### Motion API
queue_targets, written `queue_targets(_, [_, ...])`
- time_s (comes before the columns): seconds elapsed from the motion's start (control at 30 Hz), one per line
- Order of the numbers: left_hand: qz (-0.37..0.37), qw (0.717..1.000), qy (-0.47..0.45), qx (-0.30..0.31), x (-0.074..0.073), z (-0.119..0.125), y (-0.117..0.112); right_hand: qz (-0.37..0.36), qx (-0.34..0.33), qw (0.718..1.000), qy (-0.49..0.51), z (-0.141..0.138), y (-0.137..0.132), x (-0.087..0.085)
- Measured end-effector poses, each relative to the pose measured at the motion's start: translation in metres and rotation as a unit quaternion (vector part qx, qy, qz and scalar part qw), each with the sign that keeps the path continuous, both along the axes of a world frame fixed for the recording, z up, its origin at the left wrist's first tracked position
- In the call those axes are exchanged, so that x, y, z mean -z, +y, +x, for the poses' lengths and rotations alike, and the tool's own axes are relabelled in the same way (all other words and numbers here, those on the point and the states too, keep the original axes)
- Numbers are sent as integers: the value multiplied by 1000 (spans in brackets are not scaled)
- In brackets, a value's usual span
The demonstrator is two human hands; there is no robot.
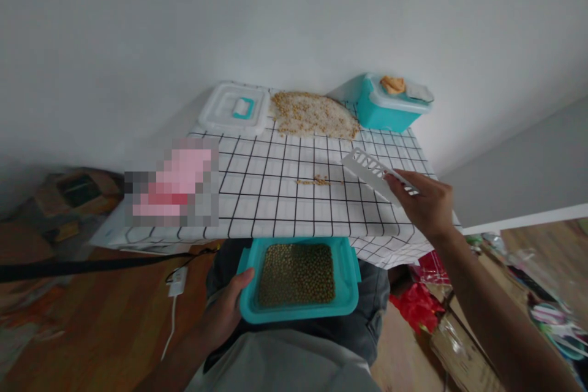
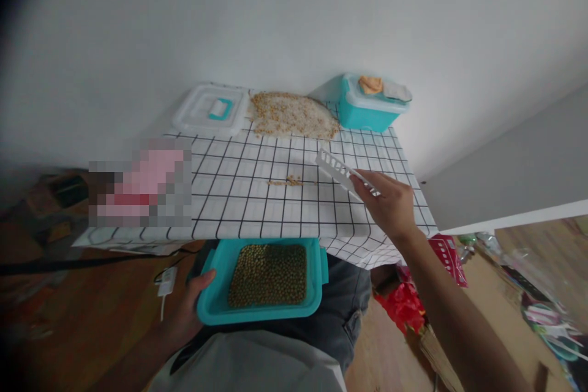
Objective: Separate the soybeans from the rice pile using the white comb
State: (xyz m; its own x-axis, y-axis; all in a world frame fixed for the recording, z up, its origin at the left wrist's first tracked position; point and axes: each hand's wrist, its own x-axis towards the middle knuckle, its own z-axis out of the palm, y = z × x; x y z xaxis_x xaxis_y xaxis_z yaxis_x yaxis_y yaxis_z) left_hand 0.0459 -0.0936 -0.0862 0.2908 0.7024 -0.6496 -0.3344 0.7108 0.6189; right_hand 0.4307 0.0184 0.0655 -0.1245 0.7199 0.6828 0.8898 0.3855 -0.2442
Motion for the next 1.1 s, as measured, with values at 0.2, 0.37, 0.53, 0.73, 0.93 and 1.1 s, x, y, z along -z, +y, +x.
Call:
queue_targets(0.2, [-14, 1000, -26, 3, -12, 8, 4, -32, -84, 996, -24, -12, -12, 6])
queue_targets(0.37, [3, 1000, -8, 7, -10, 7, 5, -35, -117, 992, -25, -23, -25, 11])
queue_targets(0.53, [-7, 1000, 2, -4, -6, 7, 4, -33, -110, 993, -11, -32, -17, 12])
queue_targets(0.73, [-18, 999, -46, 2, -9, 10, 5, -47, -146, 988, -12, -40, -24, 10])
queue_targets(0.93, [-11, 999, -37, 12, -3, 8, 5, -73, -185, 980, -8, -45, -46, 10])
queue_targets(1.1, [-8, 999, -36, -1, 1, 7, 5, -119, -247, 962, -21, -49, -69, 4])
